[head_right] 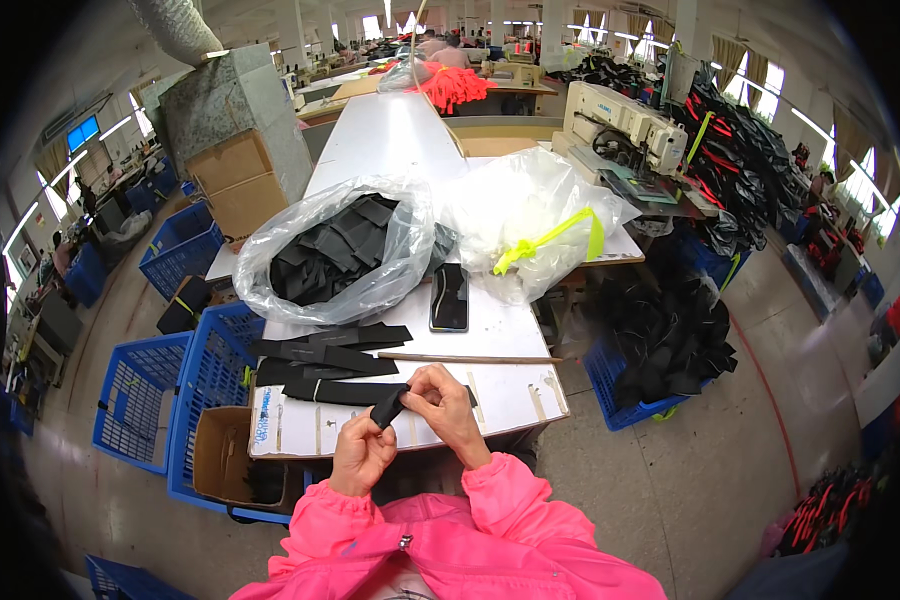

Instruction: Applying glue with a stick to fabric strips and folding them to bond the edges.

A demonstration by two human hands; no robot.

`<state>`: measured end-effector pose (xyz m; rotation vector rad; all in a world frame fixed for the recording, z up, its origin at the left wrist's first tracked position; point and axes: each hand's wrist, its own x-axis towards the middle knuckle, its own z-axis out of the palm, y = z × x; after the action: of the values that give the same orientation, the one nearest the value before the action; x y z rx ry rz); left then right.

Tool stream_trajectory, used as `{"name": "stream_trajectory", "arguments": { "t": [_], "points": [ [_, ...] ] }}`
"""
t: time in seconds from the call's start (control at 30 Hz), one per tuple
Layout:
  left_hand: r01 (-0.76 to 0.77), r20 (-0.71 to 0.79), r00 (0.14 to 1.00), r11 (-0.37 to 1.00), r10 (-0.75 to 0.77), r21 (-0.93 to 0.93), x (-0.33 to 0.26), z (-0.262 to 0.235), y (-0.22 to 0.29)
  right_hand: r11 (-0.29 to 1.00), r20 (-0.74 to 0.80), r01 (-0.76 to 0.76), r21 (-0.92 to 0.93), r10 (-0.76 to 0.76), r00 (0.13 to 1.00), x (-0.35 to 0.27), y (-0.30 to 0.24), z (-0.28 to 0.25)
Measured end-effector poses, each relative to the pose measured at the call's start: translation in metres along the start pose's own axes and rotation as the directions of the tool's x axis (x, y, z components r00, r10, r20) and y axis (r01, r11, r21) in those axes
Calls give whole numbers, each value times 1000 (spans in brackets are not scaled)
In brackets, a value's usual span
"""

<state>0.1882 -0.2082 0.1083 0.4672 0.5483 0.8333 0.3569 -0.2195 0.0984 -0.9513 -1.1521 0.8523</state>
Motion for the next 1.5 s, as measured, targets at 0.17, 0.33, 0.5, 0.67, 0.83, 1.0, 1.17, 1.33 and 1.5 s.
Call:
{"name": "stream_trajectory", "arguments": {
  "t": [0.17,0.33,0.5,0.67,0.83,1.0,1.17,1.33,1.5],
  "points": [
    [11,59,998,985,-21,173,-6,-2,18,996,157,-82,32,76,985,2,-32,-2],
    [-84,-15,996,970,89,229,-5,-1,21,978,207,-204,-43,208,956,-5,-16,-2],
    [-328,-24,918,793,395,514,1,2,21,656,135,-460,598,484,865,-9,-28,23],
    [-320,-4,925,785,380,531,0,-9,39,944,229,-320,79,295,927,-18,-20,24],
    [-437,-117,873,865,474,245,5,22,34,900,312,-418,122,365,877,-33,-21,43],
    [-416,-97,905,909,413,-10,10,14,36,869,199,21,-494,90,976,-48,-13,54],
    [-451,-257,866,892,429,-31,15,22,31,871,243,64,-488,65,968,-44,-16,52],
    [-447,155,879,893,451,-63,4,24,26,433,693,-787,440,393,604,-36,-31,47],
    [-455,96,888,888,449,58,0,21,21,816,518,-500,-288,572,636,-18,-24,44]
  ]
}}
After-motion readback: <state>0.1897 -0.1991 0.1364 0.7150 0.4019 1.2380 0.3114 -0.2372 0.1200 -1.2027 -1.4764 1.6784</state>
